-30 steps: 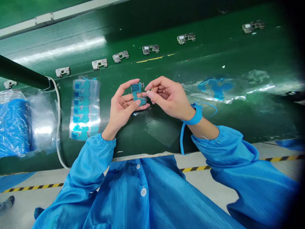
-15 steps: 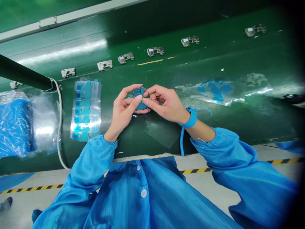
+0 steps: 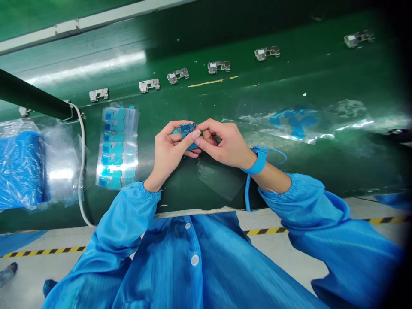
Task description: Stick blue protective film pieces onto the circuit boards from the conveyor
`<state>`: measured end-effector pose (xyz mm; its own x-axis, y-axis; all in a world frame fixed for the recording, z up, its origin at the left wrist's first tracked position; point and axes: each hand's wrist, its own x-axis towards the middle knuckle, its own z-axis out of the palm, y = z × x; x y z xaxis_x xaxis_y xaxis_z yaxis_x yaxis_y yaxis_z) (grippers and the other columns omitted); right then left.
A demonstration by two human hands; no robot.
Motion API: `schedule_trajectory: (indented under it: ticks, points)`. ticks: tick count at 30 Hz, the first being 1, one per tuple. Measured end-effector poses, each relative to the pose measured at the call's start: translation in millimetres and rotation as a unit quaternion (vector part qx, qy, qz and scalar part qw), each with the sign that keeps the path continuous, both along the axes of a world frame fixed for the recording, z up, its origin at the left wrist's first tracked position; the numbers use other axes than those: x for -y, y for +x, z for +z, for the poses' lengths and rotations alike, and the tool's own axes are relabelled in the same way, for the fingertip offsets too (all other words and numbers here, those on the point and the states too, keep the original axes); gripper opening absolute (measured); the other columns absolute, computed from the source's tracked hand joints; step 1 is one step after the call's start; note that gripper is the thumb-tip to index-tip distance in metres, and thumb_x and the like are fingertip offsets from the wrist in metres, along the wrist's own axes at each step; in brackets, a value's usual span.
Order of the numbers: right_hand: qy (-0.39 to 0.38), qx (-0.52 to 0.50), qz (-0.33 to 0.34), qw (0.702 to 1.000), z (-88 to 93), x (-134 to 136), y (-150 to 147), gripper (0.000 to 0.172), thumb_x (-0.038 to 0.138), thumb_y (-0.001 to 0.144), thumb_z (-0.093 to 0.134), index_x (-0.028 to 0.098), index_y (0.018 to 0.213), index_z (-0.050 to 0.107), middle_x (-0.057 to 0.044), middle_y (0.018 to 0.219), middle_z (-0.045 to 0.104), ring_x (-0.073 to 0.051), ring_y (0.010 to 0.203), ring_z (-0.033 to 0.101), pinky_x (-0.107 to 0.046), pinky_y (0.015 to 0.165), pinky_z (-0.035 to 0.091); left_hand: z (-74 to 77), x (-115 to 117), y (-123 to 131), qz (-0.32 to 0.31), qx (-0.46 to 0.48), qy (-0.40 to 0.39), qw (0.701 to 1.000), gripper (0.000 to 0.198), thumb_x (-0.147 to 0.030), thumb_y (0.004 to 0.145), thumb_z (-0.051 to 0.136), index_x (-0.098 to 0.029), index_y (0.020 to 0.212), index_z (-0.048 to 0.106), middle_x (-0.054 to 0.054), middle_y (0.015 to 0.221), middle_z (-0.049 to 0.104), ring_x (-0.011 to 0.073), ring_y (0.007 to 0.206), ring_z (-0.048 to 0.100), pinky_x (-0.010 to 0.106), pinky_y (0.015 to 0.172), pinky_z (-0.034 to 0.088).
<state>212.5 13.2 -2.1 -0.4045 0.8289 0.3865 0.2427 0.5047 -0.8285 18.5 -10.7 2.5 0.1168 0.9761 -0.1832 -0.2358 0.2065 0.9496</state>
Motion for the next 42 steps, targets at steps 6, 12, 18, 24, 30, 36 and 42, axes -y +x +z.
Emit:
schedule_trajectory:
  ticks: [6,12,18,24,30,36,42]
  points:
    - [0.002,0.017,0.0,1.0,1.5,0,0,0.008,0.028,0.105,0.07,0.023,0.101,0.066,0.01,0.064,0.042,-0.01,0.054,0.037,-0.027,0.057,0.036,-0.5,0,1,0.008,-0.005,-0.014,1.0,0.051,-0.053,0.085,0.098,-0.022,0.116,0.072,-0.002,0.084,0.085,0.0193,0.066,0.084,0.028,0.06,0.074]
    - [0.011,0.015,-0.005,1.0,0.7,-1,0,0.006,0.024,0.103,0.073,0.022,0.102,0.067,0.01,0.063,0.042,-0.009,0.055,0.038,-0.026,0.056,0.035,0.5,1,2,0.01,-0.002,-0.023,1.0,0.056,-0.06,0.083,0.098,-0.021,0.114,0.072,-0.003,0.08,0.083,0.0173,0.064,0.082,0.028,0.062,0.074]
    - [-0.002,0.018,-0.004,1.0,0.3,0,0,0.009,0.029,0.104,0.075,0.022,0.103,0.07,0.01,0.064,0.042,-0.01,0.056,0.04,-0.026,0.057,0.036,-3.3,-1,-1,-0.006,0.025,-0.022,0.999,0.044,-0.054,0.089,0.094,-0.023,0.112,0.073,-0.002,0.077,0.082,0.0179,0.06,0.081,0.03,0.06,0.073]
    - [-0.01,0.015,-0.012,1.0,0.0,-2,1,0.011,0.031,0.104,0.077,0.021,0.103,0.072,0.009,0.064,0.042,-0.01,0.056,0.041,-0.026,0.058,0.038,-2.7,-4,-3,-0.014,0.056,-0.04,0.998,0.04,-0.055,0.095,0.087,-0.022,0.115,0.074,0.0,0.084,0.084,0.0194,0.065,0.083,0.029,0.059,0.072]
    - [-0.008,0.015,-0.019,1.0,-2.2,-3,1,0.016,0.037,0.105,0.077,0.021,0.103,0.073,0.008,0.064,0.046,-0.011,0.058,0.042,-0.027,0.059,0.038,6.2,-4,-4,-0.02,0.054,-0.06,0.997,0.038,-0.051,0.104,0.068,-0.019,0.124,0.072,0.001,0.085,0.085,0.0198,0.066,0.084,0.03,0.063,0.072]
    - [-0.016,0.017,-0.019,1.0,-3.7,-3,2,0.02,0.041,0.106,0.076,0.022,0.104,0.072,0.008,0.065,0.046,-0.012,0.059,0.043,-0.028,0.061,0.04,7.9,-2,-4,-0.023,0.055,-0.047,0.997,0.043,-0.051,0.105,0.064,-0.016,0.131,0.071,0.003,0.087,0.085,0.0204,0.069,0.085,0.029,0.065,0.072]
    - [-0.023,0.019,-0.022,0.999,-2.5,-3,1,0.019,0.041,0.105,0.076,0.023,0.103,0.072,0.007,0.065,0.047,-0.012,0.06,0.044,-0.028,0.062,0.041,4.6,-3,-7,-0.031,0.055,-0.041,0.997,0.045,-0.048,0.101,0.066,-0.019,0.134,0.073,0.004,0.089,0.086,0.0225,0.073,0.087,0.032,0.069,0.073]
